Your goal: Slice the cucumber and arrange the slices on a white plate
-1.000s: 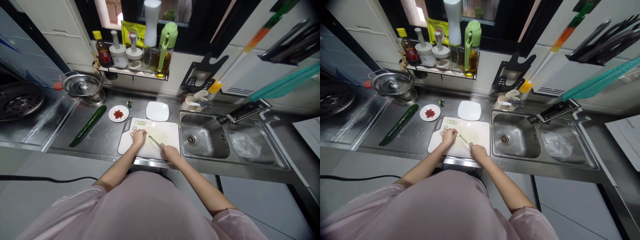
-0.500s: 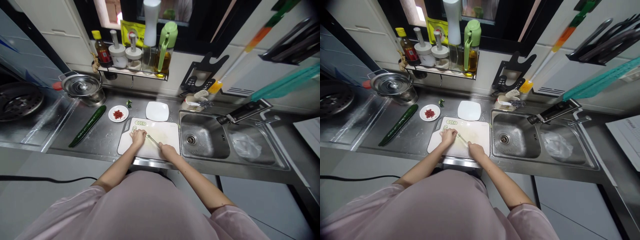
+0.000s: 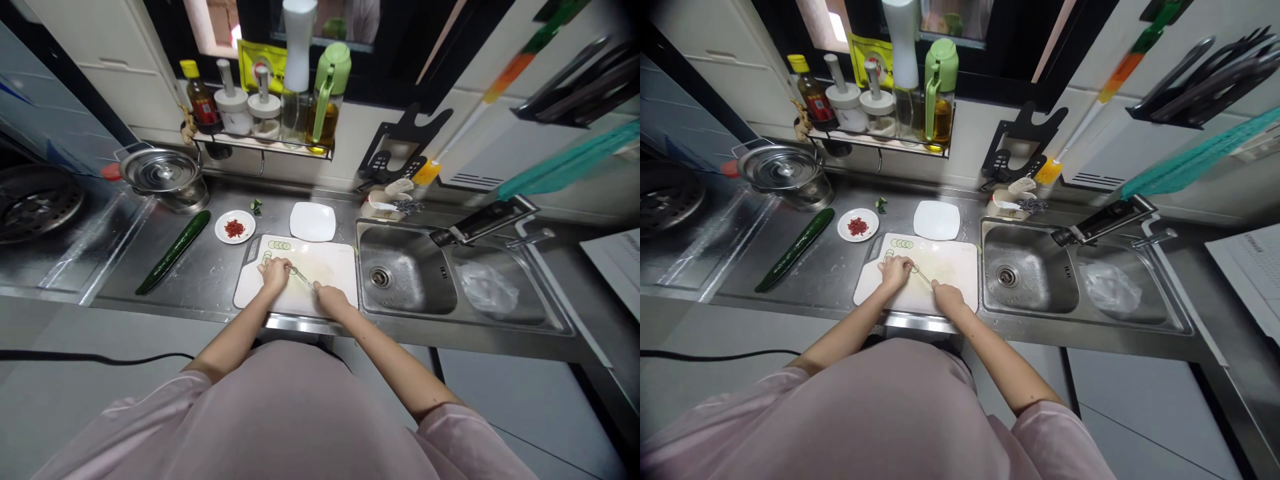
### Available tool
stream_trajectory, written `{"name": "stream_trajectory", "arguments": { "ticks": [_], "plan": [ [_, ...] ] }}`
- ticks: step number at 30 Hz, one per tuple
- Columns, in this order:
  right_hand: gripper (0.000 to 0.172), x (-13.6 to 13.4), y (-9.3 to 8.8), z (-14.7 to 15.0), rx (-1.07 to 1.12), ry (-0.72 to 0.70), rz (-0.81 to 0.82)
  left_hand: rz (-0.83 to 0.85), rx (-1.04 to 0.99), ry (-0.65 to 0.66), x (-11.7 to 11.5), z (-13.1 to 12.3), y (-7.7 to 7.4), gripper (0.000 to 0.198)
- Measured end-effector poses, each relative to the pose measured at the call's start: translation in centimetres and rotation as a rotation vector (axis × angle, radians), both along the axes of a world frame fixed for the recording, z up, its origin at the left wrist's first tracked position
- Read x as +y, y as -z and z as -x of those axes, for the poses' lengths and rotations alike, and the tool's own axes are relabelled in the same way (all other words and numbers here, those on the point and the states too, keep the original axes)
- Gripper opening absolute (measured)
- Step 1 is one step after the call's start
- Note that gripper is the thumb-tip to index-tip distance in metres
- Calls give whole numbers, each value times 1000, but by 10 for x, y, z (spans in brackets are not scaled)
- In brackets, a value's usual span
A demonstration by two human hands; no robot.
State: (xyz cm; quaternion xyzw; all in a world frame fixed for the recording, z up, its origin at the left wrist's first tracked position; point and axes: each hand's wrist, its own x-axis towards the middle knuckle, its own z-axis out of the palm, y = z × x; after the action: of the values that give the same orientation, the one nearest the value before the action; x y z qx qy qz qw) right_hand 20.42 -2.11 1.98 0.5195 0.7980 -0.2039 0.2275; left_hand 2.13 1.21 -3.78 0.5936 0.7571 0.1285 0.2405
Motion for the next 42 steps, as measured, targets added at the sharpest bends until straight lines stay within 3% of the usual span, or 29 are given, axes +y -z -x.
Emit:
{"name": "stream_trajectory", "arguments": {
  "ticks": [12,35,42],
  "plan": [
    [33,-2,5,-3,4,-2,2,0,1,-3,1,1,4,23],
    [29,-12,2,-22,22,0,-18,5,57,37,-5,-4,-8,20],
    [27,-19,10,-46,84,196,-94,-38,23,46,-9,-13,-3,13]
  ]
}}
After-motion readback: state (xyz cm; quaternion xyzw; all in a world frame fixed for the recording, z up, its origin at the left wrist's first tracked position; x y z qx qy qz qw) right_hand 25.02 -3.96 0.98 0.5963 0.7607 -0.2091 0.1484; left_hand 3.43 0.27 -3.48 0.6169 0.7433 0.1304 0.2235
